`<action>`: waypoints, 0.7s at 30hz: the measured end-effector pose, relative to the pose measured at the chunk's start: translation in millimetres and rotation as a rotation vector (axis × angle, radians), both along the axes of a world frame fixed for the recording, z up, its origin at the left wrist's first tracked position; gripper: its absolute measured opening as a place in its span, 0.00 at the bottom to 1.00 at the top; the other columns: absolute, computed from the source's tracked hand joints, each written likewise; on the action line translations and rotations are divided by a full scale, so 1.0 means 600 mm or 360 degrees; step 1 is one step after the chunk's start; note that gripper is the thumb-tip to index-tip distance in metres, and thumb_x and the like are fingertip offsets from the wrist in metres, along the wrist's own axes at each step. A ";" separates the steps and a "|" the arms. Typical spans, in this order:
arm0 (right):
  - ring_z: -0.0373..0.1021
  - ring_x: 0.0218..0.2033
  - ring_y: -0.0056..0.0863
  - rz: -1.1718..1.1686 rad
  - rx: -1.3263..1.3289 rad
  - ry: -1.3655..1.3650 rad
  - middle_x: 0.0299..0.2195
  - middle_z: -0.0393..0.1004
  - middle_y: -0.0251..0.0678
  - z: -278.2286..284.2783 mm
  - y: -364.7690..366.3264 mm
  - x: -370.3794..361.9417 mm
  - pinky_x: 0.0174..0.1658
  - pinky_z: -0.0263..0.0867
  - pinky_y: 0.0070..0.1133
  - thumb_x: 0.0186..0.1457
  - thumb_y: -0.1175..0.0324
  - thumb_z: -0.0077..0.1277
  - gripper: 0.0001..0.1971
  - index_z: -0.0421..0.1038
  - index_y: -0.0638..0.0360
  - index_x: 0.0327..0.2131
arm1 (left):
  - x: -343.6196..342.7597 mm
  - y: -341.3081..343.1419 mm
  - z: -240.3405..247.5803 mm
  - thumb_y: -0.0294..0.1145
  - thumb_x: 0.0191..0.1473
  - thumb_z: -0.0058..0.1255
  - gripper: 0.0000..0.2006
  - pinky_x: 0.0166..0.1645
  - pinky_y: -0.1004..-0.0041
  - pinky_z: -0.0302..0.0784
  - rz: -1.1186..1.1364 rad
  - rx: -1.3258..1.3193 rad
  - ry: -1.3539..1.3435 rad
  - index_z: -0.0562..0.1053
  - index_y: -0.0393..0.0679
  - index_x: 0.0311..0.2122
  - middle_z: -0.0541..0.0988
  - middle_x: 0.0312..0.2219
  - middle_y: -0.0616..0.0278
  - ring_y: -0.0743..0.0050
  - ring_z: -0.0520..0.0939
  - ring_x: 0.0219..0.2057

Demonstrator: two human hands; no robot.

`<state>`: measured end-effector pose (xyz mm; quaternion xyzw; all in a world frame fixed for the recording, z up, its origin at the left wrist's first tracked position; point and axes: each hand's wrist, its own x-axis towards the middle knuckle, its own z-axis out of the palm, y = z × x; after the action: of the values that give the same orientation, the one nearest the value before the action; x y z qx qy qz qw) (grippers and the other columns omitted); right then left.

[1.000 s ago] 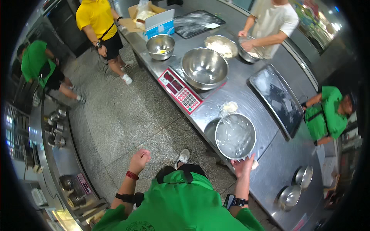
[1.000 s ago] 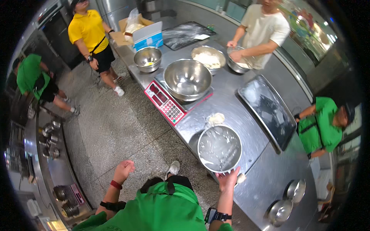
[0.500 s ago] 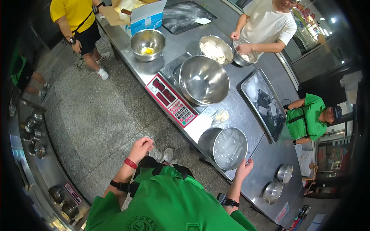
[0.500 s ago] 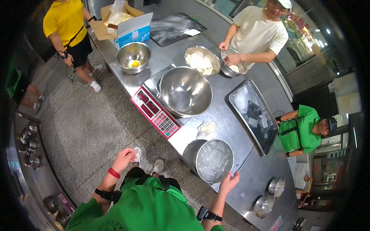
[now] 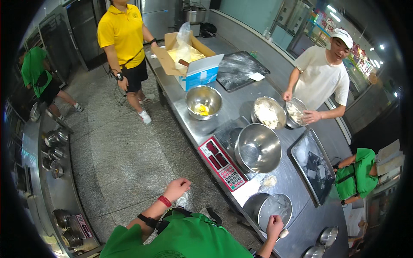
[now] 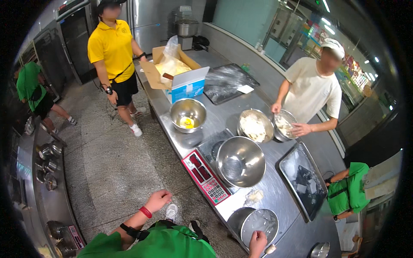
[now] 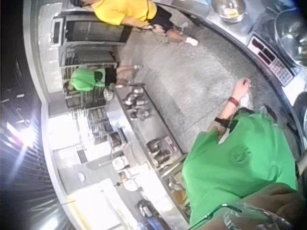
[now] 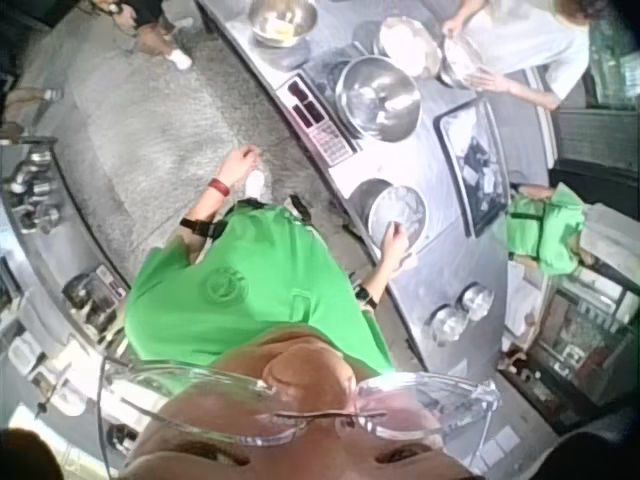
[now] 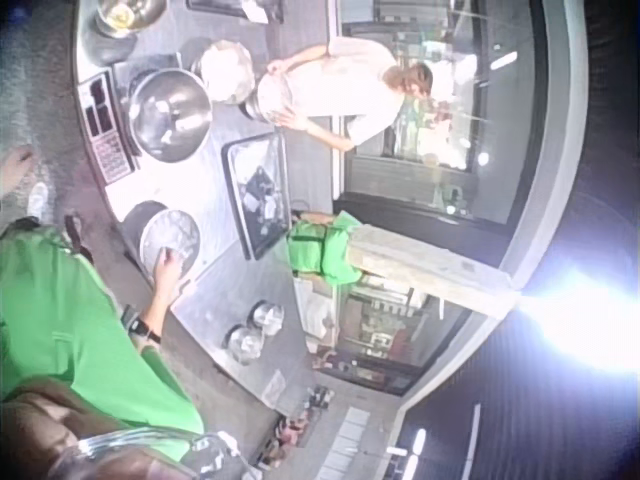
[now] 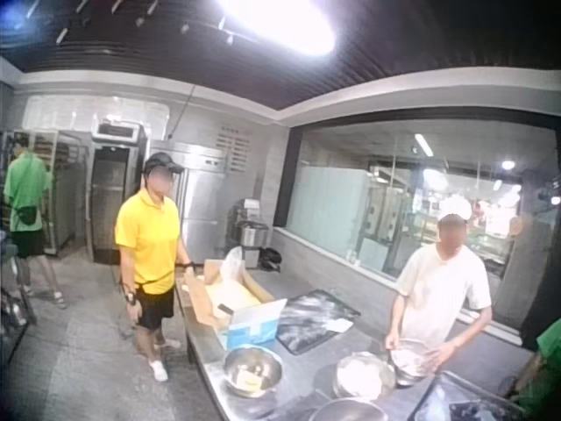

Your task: The person cracks eggs into a metal bowl placed on a digital scale. They walk through a commercial kitchen, pick up another metal bowl, and return to their station to scoop butter from a large cardboard box using a wooden spoon, placing the butter into the bowl containing the eggs.

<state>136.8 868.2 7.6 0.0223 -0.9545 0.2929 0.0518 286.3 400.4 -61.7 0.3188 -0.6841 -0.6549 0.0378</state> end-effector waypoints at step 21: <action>0.77 0.38 0.36 0.2114 0.0010 -0.0860 0.37 0.79 0.42 0.001 -0.431 0.039 0.43 0.71 0.27 0.62 0.59 0.50 0.14 0.75 0.58 0.43 | 0.117 -0.055 0.034 0.29 0.57 0.54 0.07 0.39 0.73 0.78 0.0187 -0.0172 0.0014 0.77 0.38 0.38 0.83 0.30 0.60 0.73 0.83 0.32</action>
<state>160.1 609.4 8.3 0.5254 -0.7195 0.2552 -0.3757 356.3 367.3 -41.2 0.3530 -0.6985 -0.6150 0.0963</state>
